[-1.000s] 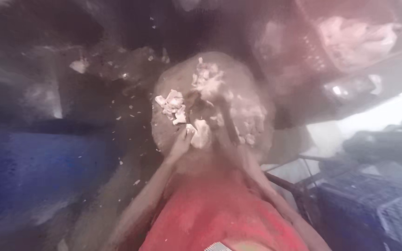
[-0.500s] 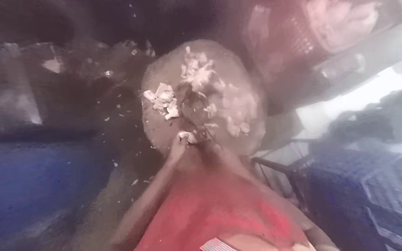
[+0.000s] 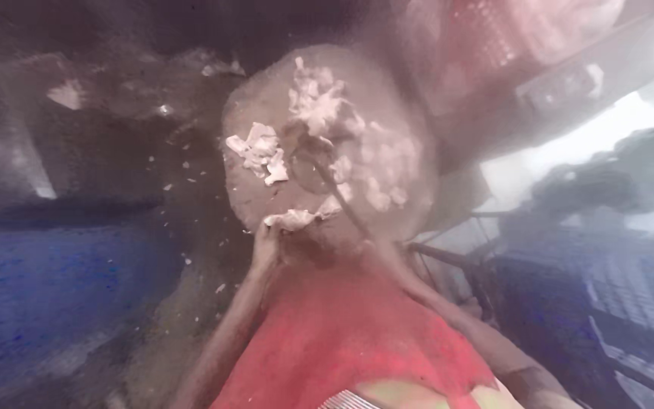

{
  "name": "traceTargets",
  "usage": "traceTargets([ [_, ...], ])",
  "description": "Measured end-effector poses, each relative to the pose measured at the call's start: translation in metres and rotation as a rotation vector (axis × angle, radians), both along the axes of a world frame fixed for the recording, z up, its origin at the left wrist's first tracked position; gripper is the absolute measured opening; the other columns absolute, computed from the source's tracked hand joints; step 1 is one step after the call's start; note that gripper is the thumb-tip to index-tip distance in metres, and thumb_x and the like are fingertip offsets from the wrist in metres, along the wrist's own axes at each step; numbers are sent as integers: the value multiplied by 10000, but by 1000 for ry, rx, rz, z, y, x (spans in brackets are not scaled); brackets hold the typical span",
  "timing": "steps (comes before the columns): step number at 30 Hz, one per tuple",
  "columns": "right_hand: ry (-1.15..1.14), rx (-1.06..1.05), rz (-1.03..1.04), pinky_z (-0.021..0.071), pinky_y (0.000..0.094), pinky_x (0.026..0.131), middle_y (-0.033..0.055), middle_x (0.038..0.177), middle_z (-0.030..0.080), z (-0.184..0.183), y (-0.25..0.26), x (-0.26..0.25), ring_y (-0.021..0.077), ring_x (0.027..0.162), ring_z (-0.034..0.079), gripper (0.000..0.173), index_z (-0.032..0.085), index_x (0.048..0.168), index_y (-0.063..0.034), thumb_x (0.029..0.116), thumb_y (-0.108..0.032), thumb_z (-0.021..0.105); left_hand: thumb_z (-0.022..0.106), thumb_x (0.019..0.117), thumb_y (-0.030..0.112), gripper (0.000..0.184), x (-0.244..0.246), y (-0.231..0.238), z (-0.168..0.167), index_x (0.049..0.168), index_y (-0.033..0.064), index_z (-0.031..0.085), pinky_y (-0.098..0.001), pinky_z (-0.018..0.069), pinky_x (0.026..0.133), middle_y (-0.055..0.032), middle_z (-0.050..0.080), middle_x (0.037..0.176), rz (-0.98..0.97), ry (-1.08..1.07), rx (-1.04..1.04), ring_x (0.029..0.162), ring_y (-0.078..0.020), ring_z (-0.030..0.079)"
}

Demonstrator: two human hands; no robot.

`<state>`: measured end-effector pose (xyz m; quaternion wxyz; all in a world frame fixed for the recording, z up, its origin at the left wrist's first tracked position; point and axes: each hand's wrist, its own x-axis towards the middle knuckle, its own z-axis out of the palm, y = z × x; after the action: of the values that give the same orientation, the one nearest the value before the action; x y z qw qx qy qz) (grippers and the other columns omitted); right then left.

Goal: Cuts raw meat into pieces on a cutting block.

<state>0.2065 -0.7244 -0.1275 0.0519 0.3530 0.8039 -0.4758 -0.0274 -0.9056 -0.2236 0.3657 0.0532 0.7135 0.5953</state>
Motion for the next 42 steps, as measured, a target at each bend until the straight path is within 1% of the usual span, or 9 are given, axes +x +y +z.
traceTargets([
  [5, -337, -21, 110, 514, 554, 1005, 200, 1200, 681, -33, 21, -12, 332, 1129, 668, 630, 573, 1382, -67, 1090, -547, 289, 485, 1094, 203, 319, 3, 0, -6, 1329, -12, 497, -353, 615, 690, -113, 674, 960, 20, -67, -14, 740, -179, 681],
  [11, -65, -66, 143, 562, 466, 896, 152, 1042, 696, 17, -5, -15, 250, 954, 686, 577, 570, 1356, -31, 1091, -483, 327, 470, 1093, 197, 329, 16, -28, -15, 1344, -9, 520, -365, 615, 769, -116, 682, 1058, -42, -44, -41, 859, -175, 691],
  [18, -209, -403, -15, 559, 373, 696, 67, 868, 628, -80, -2, 13, 161, 734, 615, 590, 633, 1204, -66, 1098, -523, 276, 529, 1067, 159, 281, 13, -17, 6, 1275, -29, 554, -370, 626, 750, -112, 700, 981, -36, -6, 35, 802, -189, 704],
  [23, -177, -34, -59, 566, 480, 925, 167, 1138, 692, -6, 28, -15, 264, 1003, 697, 541, 500, 1469, -72, 1109, -442, 338, 533, 1069, 183, 301, 4, 34, 14, 1289, -22, 556, -357, 626, 745, -117, 704, 1013, -213, 42, 35, 815, -177, 712],
  [26, 265, 128, -48, 579, 345, 791, 98, 993, 670, 47, 24, -35, 132, 849, 653, 620, 578, 1311, 6, 1088, -503, 304, 564, 1060, 275, 354, 4, 50, -5, 1266, -12, 587, -371, 603, 737, -118, 704, 956, -365, 28, -191, 772, -180, 696],
  [29, 523, 166, -33, 568, 278, 888, 96, 1039, 695, 63, 0, -40, 59, 967, 659, 821, 613, 1237, 44, 1021, -683, 297, 572, 1059, 291, 361, 13, 54, -21, 1253, -13, 572, -343, 627, 638, -104, 715, 870, -348, -33, -187, 679, -177, 715],
  [36, -324, -115, 3, 528, 545, 996, 187, 1185, 689, -52, -8, -24, 313, 1119, 674, 683, 606, 1331, -54, 1072, -595, 280, 561, 1064, 278, 306, 9, 36, -5, 1207, 8, 576, -348, 611, 619, -98, 692, 845, -275, -65, -128, 656, -187, 686],
  [39, -300, -111, -68, 532, 530, 975, 201, 1146, 687, -55, 5, -15, 315, 1074, 677, 679, 606, 1318, -24, 1082, -571, 280, 572, 1050, 189, 245, 3, 28, 25, 1209, 2, 581, -331, 613, 664, -89, 704, 909, -266, 92, -26, 717, -166, 694],
  [42, -222, 8, -83, 526, 511, 993, 205, 1179, 686, -37, 30, -24, 311, 1096, 677, 565, 570, 1376, -18, 1109, -450, 325, 590, 1026, 151, 278, -4, 41, 15, 1277, 43, 641, -393, 556, 957, -130, 681, 1212, -474, 494, -172, 1073, -207, 673],
])
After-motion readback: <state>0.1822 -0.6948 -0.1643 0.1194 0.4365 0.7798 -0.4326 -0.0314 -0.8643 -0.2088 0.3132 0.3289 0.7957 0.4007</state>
